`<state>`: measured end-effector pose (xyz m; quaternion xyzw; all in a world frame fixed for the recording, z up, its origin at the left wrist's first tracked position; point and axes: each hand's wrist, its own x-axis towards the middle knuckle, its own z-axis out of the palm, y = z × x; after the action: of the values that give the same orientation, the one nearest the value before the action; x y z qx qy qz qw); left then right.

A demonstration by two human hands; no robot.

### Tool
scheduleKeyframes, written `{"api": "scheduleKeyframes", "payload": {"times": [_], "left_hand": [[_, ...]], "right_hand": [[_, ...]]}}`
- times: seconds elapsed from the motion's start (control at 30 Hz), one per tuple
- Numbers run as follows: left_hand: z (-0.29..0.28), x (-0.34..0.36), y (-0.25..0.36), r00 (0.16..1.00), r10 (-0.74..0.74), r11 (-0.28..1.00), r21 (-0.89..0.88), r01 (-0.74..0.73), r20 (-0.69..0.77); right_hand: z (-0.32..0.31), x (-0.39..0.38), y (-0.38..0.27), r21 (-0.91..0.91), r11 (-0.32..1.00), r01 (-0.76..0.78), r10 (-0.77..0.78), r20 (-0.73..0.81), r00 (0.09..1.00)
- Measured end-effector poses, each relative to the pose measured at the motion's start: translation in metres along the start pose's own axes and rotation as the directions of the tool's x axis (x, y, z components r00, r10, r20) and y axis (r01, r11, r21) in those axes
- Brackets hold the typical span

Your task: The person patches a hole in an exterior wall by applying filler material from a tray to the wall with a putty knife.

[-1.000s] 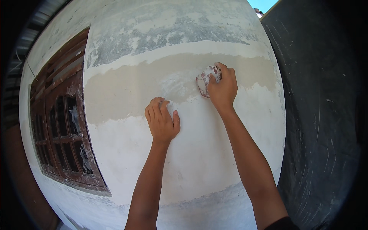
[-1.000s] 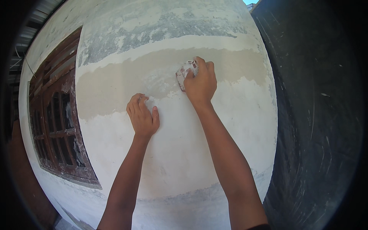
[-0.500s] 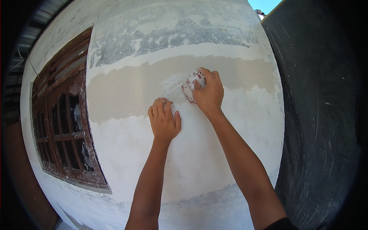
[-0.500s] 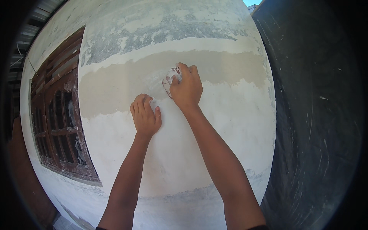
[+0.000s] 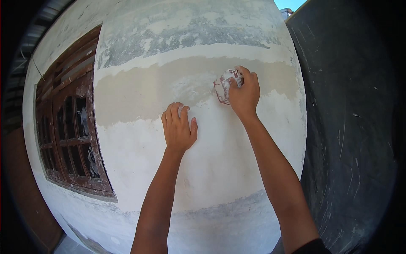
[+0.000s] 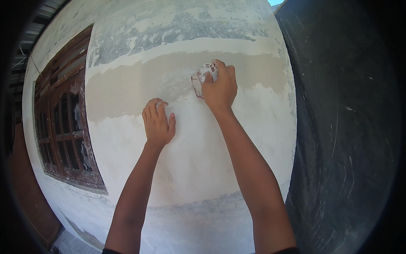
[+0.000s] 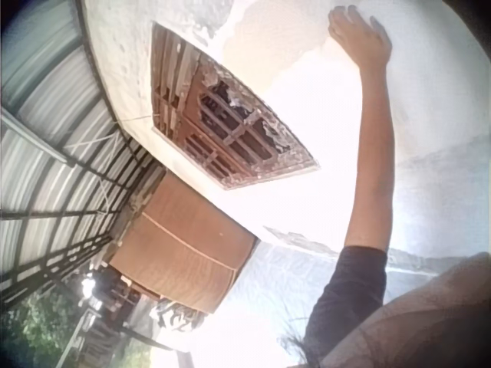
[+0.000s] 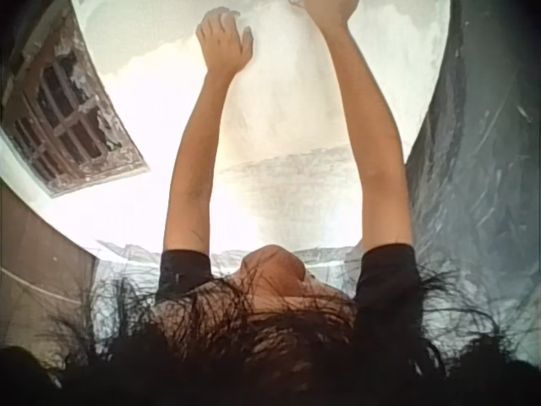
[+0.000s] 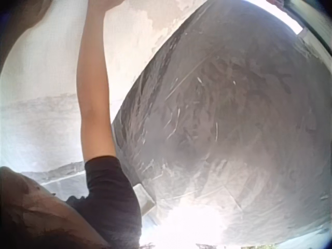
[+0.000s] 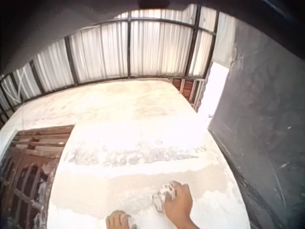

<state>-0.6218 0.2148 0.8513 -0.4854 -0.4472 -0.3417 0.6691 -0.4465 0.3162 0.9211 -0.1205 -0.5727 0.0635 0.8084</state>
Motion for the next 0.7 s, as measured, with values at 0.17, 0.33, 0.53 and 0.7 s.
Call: {"api": "scheduleKeyframes", "payload": {"times": [0.17, 0.33, 0.53, 0.7], "left_hand": [[-0.007, 0.018, 0.039, 1.000, -0.002, 0.997, -0.080, 0.001, -0.021], [-0.011, 0.013, 0.071, 0.998, -0.057, 0.992, -0.111, 0.053, -0.029], [-0.019, -0.001, 0.113, 0.983, -0.181, 0.960, -0.214, 0.179, 0.014], [-0.035, -0.009, 0.152, 0.963, -0.255, 0.907, -0.323, 0.269, 0.086]], "right_hand": [[-0.024, 0.001, 0.005, 0.050, 0.998, 0.037, -0.039, 0.022, 0.999], [-0.054, -0.011, 0.015, 0.108, 0.993, 0.047, -0.053, 0.052, 0.997], [-0.088, -0.031, 0.032, 0.188, 0.982, -0.031, 0.012, 0.099, 0.995], [-0.124, -0.047, 0.040, 0.170, 0.984, -0.057, 0.037, 0.114, 0.993]]}}
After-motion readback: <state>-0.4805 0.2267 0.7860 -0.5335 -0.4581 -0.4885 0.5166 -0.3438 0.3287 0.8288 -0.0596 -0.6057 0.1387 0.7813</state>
